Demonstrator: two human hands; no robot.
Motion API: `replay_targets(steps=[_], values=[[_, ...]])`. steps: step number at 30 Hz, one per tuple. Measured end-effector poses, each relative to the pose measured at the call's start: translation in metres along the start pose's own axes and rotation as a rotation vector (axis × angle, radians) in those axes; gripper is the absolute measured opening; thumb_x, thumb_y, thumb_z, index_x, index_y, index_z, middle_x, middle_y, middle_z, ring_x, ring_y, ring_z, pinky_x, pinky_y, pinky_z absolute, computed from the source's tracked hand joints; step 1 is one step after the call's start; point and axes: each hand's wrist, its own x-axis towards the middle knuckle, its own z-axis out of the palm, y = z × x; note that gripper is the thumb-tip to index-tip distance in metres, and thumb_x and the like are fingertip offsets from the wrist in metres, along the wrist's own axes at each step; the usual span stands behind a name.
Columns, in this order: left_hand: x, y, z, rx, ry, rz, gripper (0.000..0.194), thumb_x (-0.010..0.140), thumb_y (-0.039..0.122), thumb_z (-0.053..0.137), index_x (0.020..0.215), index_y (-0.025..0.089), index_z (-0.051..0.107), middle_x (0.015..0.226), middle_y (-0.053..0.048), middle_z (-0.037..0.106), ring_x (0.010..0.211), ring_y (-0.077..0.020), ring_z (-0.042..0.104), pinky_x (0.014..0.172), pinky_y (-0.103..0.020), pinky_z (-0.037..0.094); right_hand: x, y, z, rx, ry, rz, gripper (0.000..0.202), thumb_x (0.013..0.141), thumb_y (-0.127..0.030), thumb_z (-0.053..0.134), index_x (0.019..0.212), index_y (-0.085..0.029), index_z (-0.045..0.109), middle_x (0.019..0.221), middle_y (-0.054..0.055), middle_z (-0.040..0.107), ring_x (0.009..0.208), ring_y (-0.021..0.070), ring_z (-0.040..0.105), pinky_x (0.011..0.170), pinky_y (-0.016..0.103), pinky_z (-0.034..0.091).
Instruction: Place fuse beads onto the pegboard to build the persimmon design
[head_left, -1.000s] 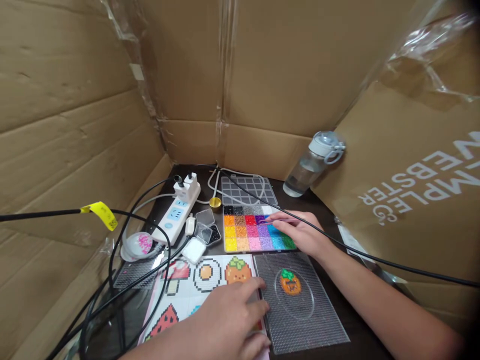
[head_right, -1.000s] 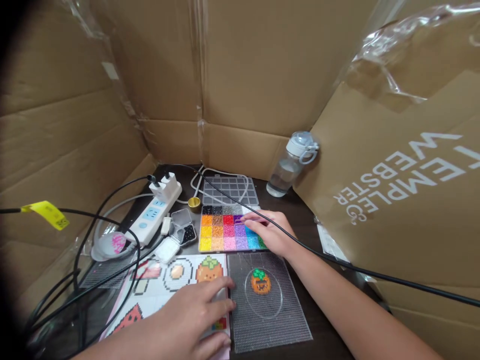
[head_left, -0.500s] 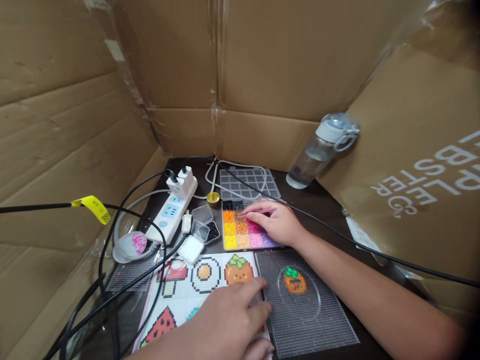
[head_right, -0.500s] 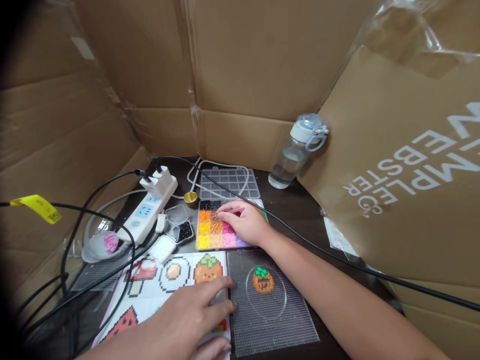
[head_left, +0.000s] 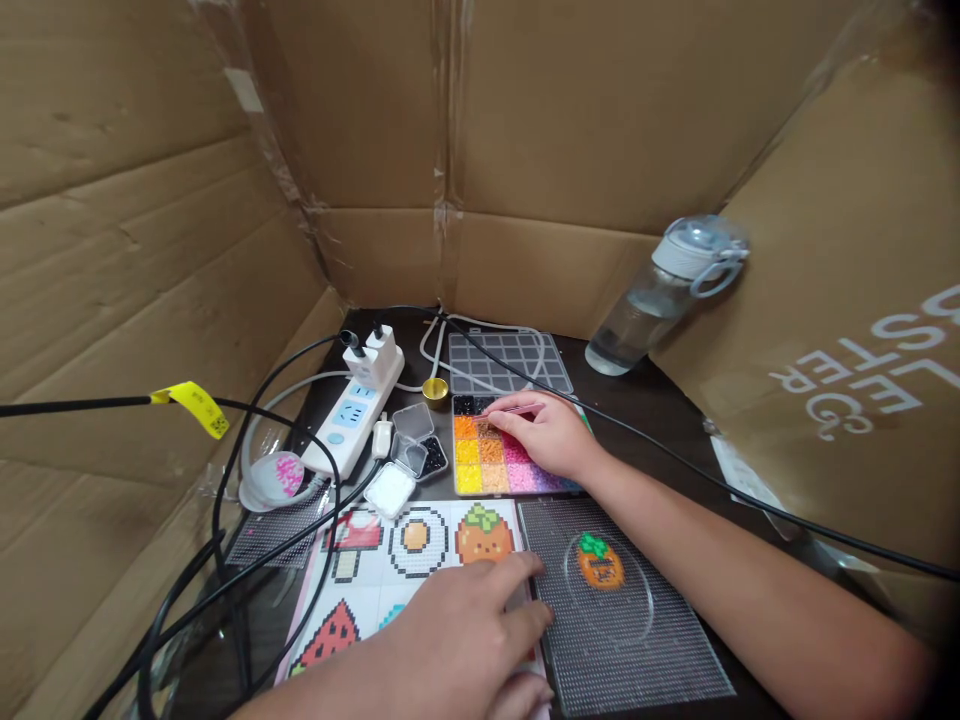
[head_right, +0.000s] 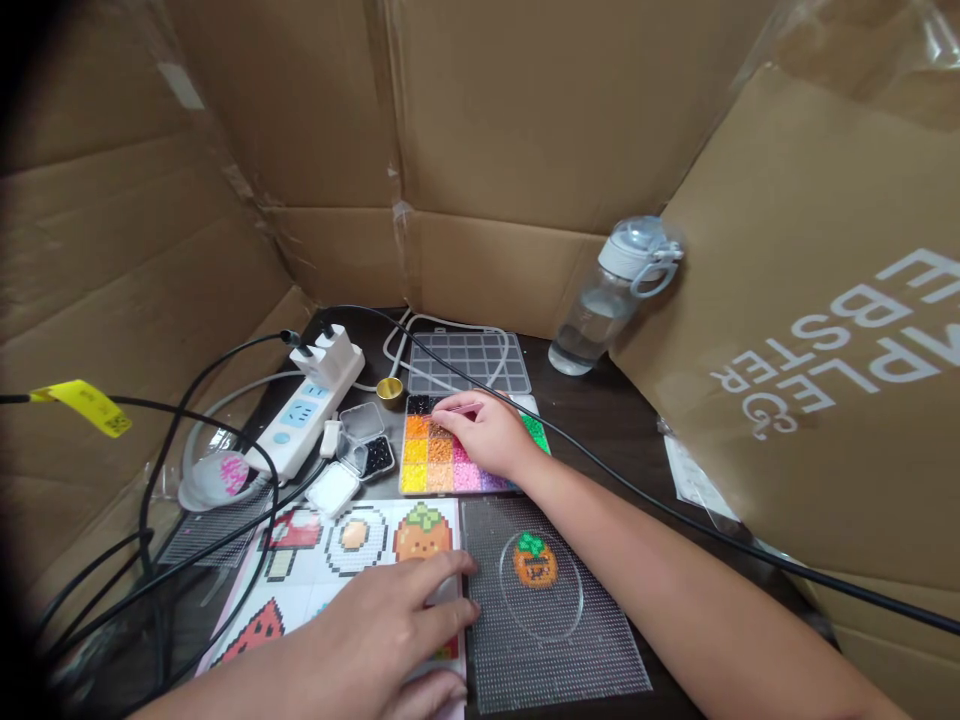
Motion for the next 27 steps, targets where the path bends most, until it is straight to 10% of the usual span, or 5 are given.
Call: replay_targets(steps=[27], values=[[-0.003,0.003,-0.003,-0.064,0.008,-0.03,0.038,0.087,0.034,0.066,0.123,0.022,0.06,0.143,-0.008,0.048,0.108,-0.029,0.064,0.089,-0.044,0.057,-0.001,0.005,-0.009,-0.129,0.011,-0.064,0.019,0.086,-0.04,0.063,0.077,-0.03,0.077,0.092,-0.001,0.077,0.092,0.0214,0.069,0.091,0.039,0.05]])
